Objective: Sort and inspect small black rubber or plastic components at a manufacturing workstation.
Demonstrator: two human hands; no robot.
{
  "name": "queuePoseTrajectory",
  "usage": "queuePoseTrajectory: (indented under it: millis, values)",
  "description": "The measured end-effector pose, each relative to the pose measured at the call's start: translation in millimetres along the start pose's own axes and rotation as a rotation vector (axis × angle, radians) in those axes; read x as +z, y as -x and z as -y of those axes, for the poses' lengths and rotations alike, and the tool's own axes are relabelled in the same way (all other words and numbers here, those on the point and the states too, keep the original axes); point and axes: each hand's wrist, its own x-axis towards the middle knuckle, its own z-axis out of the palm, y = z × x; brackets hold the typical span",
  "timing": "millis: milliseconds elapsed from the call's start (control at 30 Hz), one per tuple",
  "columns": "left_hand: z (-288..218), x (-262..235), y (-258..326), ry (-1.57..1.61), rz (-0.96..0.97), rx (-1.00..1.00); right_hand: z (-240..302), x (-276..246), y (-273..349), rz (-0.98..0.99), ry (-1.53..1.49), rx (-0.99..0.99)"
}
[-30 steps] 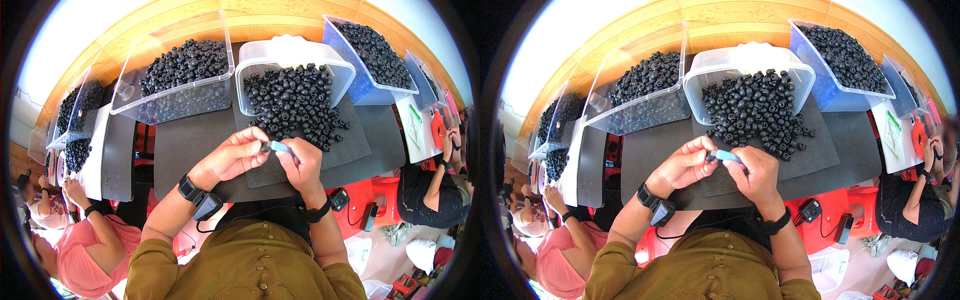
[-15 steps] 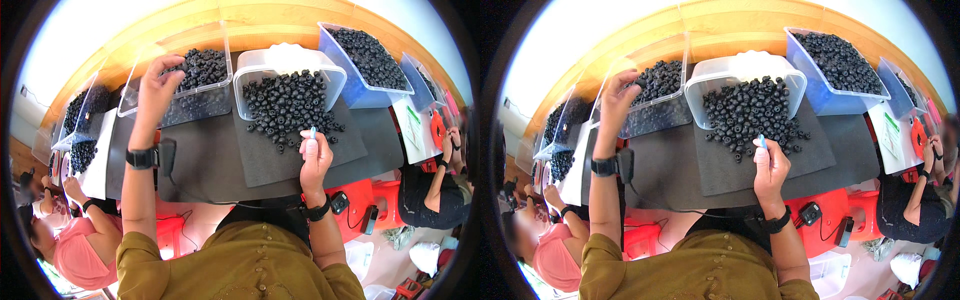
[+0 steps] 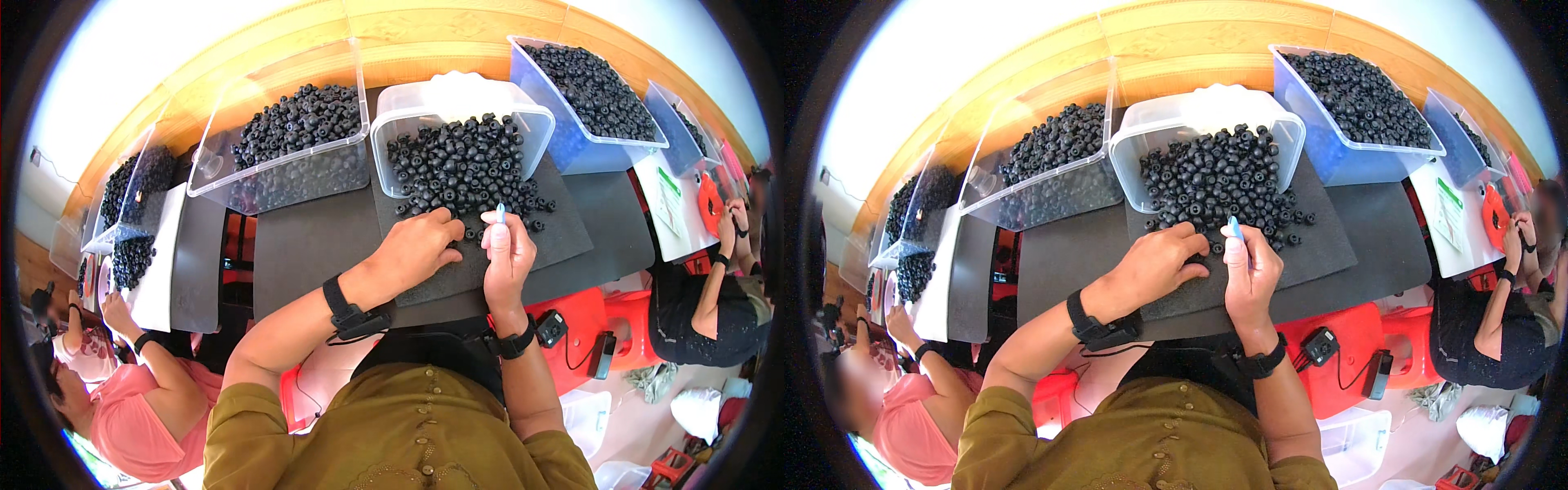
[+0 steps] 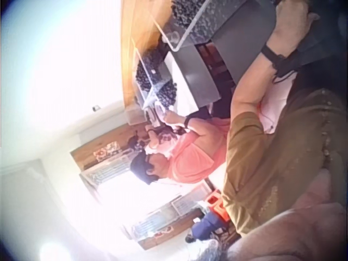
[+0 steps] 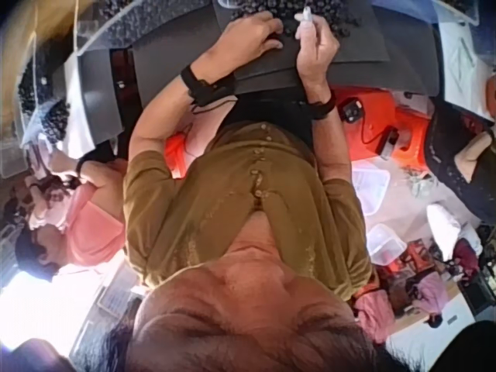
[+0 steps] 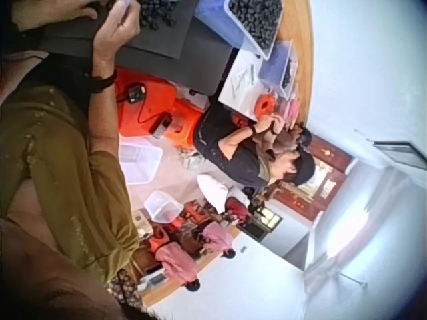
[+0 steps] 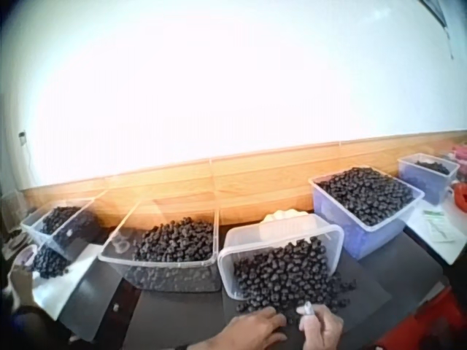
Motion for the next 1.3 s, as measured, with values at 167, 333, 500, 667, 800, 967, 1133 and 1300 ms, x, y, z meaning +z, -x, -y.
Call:
queuePoseTrajectory:
  millis: [167, 333, 500, 667, 800, 967, 1133, 1300]
  values:
    - [17.8, -9.9, 10.8, 0.513, 0.044, -0.121, 0.2, -1.4, -0.4, 0.037, 0.037, -0.016]
    - [27.5, -17.4, 32.6, 1.605, 0.075, -0.39, 2.0, 0.9, -0.1, 0.147, 0.105, -0.049]
    - [33.7, -13.8, 38.7, 1.838, 0.042, -0.364, 6.3, 5.9, -0.7, 0.206, 0.185, -0.095]
    - [40.2, -8.5, 41.0, 1.87, 0.03, -0.345, 6.8, 9.1, -3.4, 0.275, 0.215, -0.171]
    - [38.6, -5.4, 41.8, 1.86, -0.009, -0.357, 6.9, 10.5, -3.7, 0.332, 0.249, -0.224]
    - [39.0, -5.9, 41.8, 1.88, -0.019, -0.396, 8.1, 11.1, -4.1, 0.378, 0.288, -0.244]
    - [43.0, -4.1, 44.2, 1.94, 0.005, -0.345, 9.7, 12.6, -4.4, 0.405, 0.283, -0.252]
    - [34.2, -12.0, 42.6, 1.915, -0.027, -0.437, 11.5, 12.1, -4.3, 0.421, 0.306, -0.263]
